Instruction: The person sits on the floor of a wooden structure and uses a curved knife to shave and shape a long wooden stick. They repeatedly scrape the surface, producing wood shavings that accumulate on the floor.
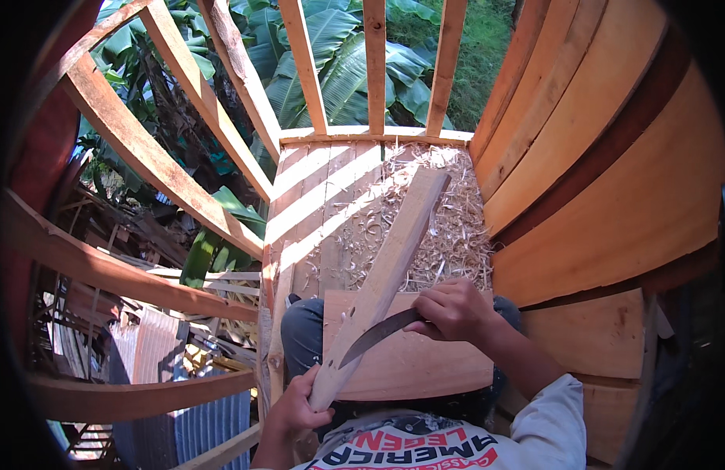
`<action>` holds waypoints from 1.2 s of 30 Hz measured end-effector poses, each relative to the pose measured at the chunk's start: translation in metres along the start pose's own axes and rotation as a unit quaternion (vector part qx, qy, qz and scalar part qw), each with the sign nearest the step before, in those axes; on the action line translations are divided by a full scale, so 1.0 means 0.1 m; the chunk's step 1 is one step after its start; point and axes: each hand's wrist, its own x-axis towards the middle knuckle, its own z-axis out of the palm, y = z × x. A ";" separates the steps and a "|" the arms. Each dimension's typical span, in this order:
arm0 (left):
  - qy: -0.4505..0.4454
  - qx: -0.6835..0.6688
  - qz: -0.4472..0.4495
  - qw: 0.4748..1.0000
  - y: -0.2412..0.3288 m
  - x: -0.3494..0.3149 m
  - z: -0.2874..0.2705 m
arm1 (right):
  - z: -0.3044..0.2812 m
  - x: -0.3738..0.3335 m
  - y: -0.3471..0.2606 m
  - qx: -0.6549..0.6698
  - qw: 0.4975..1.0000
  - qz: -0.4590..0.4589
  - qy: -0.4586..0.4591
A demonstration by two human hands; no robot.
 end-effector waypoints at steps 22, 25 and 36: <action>-0.015 0.026 -0.033 0.999 0.00 0.01 -0.05 | 0.06 -0.08 0.36 0.023 0.983 0.171 0.060; -0.025 0.019 -0.030 0.999 -0.06 0.03 -0.02 | 0.03 -0.09 0.38 0.032 0.960 0.236 0.148; -0.023 0.019 0.003 1.000 -0.13 0.04 -0.05 | 0.06 -0.11 0.15 0.096 0.936 0.301 0.153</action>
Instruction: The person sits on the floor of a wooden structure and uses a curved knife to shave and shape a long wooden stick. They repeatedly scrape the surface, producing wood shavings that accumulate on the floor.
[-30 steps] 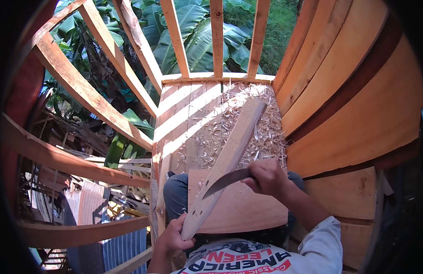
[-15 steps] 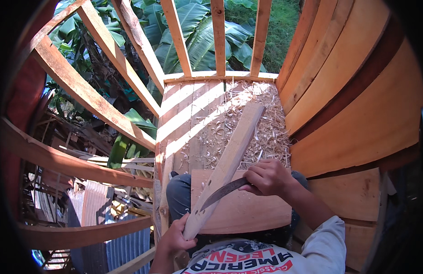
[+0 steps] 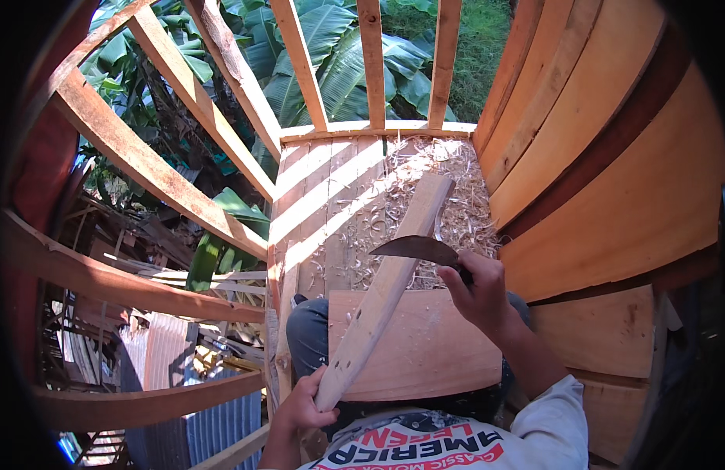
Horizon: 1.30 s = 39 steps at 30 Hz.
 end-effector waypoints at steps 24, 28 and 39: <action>-0.065 -0.084 -0.089 0.990 0.03 -0.12 0.07 | -0.57 -0.10 -0.14 0.366 0.823 0.289 -0.324; -0.073 -0.098 -0.102 0.987 0.08 -0.14 0.10 | -0.63 0.02 -0.04 0.316 0.881 0.276 -0.219; -0.062 -0.109 -0.099 0.987 0.06 -0.09 0.04 | -0.47 -0.08 -0.18 0.138 0.971 0.175 -0.083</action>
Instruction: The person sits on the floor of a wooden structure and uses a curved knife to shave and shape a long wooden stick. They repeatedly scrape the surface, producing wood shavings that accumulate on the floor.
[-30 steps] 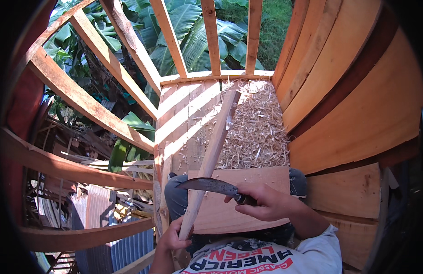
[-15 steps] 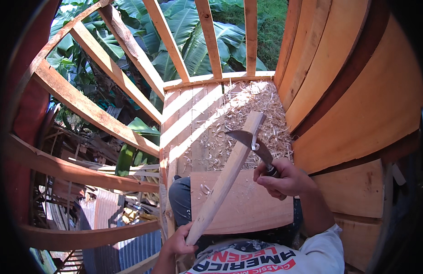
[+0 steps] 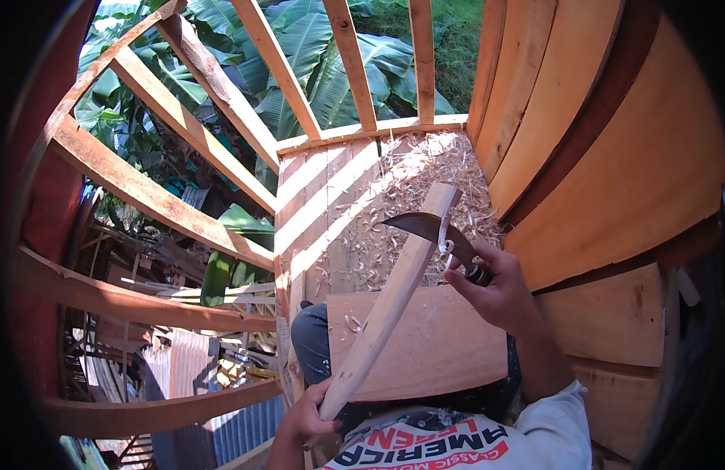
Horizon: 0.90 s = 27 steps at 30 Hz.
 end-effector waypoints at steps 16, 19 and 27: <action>-0.024 -0.096 -0.008 0.995 -0.08 -0.03 -0.01 | 0.04 -0.03 0.14 -0.083 0.996 -0.005 -0.010; -0.012 -0.058 -0.018 0.998 -0.08 -0.04 -0.04 | 0.05 -0.14 0.15 -0.005 0.980 0.048 -0.193; -0.014 -0.015 -0.005 1.000 -0.04 -0.02 -0.03 | -0.14 -0.11 0.14 0.170 0.911 0.111 -0.358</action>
